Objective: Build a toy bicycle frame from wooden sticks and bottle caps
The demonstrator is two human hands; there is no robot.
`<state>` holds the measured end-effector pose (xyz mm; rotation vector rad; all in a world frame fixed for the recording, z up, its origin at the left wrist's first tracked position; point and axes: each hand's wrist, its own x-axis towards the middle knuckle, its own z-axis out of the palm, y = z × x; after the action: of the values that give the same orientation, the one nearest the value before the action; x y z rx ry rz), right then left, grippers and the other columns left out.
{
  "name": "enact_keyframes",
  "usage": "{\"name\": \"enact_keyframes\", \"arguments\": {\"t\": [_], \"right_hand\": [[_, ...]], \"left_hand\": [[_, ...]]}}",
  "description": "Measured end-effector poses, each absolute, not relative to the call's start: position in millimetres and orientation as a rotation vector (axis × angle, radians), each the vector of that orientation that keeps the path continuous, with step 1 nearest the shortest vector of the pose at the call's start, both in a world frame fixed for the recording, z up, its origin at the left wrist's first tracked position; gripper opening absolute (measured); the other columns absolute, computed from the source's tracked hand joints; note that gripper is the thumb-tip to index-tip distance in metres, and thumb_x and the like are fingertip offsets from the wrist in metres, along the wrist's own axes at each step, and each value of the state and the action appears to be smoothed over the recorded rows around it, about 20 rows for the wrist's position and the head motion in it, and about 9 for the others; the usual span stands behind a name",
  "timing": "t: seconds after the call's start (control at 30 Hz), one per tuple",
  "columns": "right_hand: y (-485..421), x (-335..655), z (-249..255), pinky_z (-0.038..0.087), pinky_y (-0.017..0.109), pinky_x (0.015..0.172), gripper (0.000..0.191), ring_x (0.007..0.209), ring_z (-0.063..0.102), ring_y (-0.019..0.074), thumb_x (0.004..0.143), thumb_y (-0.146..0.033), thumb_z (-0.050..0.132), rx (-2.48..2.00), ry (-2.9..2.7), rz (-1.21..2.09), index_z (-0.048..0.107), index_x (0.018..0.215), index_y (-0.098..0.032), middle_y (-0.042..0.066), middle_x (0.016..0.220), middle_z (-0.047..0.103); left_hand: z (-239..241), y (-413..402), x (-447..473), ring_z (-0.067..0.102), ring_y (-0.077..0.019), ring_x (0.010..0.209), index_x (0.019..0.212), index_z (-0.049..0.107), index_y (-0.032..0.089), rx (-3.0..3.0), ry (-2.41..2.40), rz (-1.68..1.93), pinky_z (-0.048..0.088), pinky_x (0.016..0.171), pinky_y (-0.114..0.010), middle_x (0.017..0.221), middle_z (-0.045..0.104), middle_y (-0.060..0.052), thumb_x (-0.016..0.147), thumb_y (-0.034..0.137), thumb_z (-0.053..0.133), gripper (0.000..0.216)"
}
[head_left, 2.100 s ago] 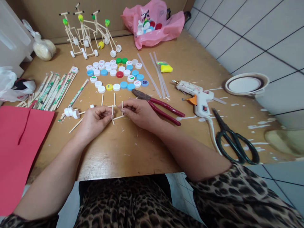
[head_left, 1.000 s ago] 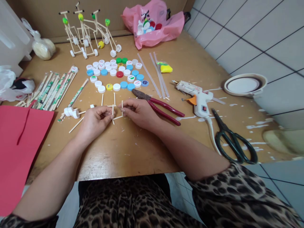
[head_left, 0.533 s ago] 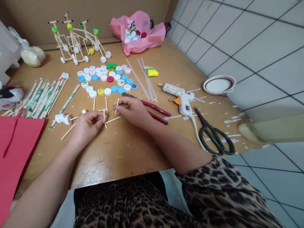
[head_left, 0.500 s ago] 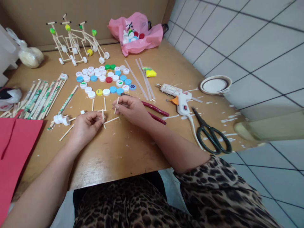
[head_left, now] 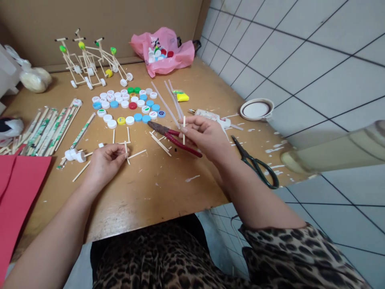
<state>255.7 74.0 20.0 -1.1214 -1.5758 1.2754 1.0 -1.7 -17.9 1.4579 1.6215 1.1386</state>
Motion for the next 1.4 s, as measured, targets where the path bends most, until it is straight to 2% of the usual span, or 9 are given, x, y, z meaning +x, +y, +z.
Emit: {"name": "enact_keyframes", "arguments": {"t": [0.27, 0.4, 0.53, 0.7, 0.9, 1.07, 1.2, 1.4], "right_hand": [[48, 244, 14, 0.042, 0.024, 0.055, 0.008, 0.054, 0.052, 0.0093, 0.074, -0.023, 0.058, -1.082, -1.892, 1.448, 0.059, 0.081, -0.018, -0.004, 0.063, 0.061], [38, 233, 13, 0.039, 0.023, 0.055, 0.01, 0.055, 0.051, 0.0099, 0.078, -0.016, 0.053, -1.12, -2.192, 1.291, 0.062, 0.081, -0.017, -0.004, 0.061, 0.059], [33, 223, 13, 0.036, 0.023, 0.055, 0.021, 0.056, 0.052, 0.0112, 0.078, -0.009, 0.054, -1.192, -2.42, 1.08, 0.066, 0.094, -0.016, -0.002, 0.062, 0.062], [28, 216, 16, 0.033, 0.026, 0.055, 0.018, 0.058, 0.053, 0.0134, 0.083, -0.016, 0.06, -1.243, -2.564, 0.87, 0.067, 0.1, -0.016, 0.003, 0.067, 0.066], [56, 259, 21, 0.038, 0.028, 0.061, 0.019, 0.064, 0.057, 0.0158, 0.084, -0.025, 0.06, -1.372, -2.231, 0.589, 0.068, 0.1, -0.018, 0.004, 0.073, 0.066], [84, 322, 17, 0.042, 0.035, 0.065, 0.026, 0.077, 0.06, 0.0255, 0.078, -0.037, 0.065, -1.86, -1.882, 0.201, 0.065, 0.095, -0.018, 0.01, 0.082, 0.067], [85, 337, 14, 0.041, 0.036, 0.061, 0.033, 0.073, 0.059, 0.0272, 0.068, -0.047, 0.072, -2.093, -1.785, 0.351, 0.056, 0.082, -0.022, 0.008, 0.076, 0.064], [87, 333, 10, 0.04, 0.035, 0.058, 0.034, 0.064, 0.053, 0.0214, 0.06, -0.028, 0.076, -2.021, -1.513, 0.502, 0.046, 0.075, -0.026, 0.003, 0.071, 0.057]], "left_hand": [[-17, -1, 3, 0.063, -0.0169, 0.064, 0.067, 0.068, 0.019, 1.424, 1.608, 1.162, 0.049, 0.064, -0.028, 0.068, 0.071, -0.002, 0.063, 0.034, 0.068, 0.016], [-18, -1, 2, 0.064, -0.017, 0.064, 0.068, 0.07, 0.019, 1.429, 1.611, 1.161, 0.049, 0.063, -0.028, 0.069, 0.073, -0.002, 0.064, 0.032, 0.067, 0.013], [-18, -1, 2, 0.063, -0.0158, 0.062, 0.068, 0.071, 0.019, 1.438, 1.616, 1.158, 0.048, 0.062, -0.027, 0.067, 0.072, -0.002, 0.064, 0.031, 0.067, 0.013], [-17, -1, 2, 0.063, -0.016, 0.063, 0.067, 0.07, 0.019, 1.417, 1.598, 1.166, 0.049, 0.062, -0.026, 0.068, 0.072, -0.001, 0.064, 0.03, 0.068, 0.011], [-19, -2, 0, 0.061, -0.0154, 0.064, 0.069, 0.069, 0.019, 1.428, 1.598, 1.154, 0.047, 0.062, -0.026, 0.068, 0.07, -0.001, 0.065, 0.03, 0.068, 0.012], [-17, -2, 2, 0.061, -0.0158, 0.063, 0.068, 0.068, 0.02, 1.448, 1.64, 1.142, 0.046, 0.062, -0.027, 0.065, 0.07, 0.0, 0.065, 0.03, 0.066, 0.011], [-14, -2, 4, 0.06, -0.016, 0.061, 0.065, 0.067, 0.019, 1.443, 1.671, 1.125, 0.045, 0.061, -0.027, 0.064, 0.069, -0.001, 0.064, 0.03, 0.062, 0.011], [-14, -2, 2, 0.056, -0.0141, 0.058, 0.065, 0.067, 0.019, 1.475, 1.663, 1.112, 0.042, 0.059, -0.026, 0.06, 0.065, 0.001, 0.066, 0.031, 0.062, 0.012]]}}
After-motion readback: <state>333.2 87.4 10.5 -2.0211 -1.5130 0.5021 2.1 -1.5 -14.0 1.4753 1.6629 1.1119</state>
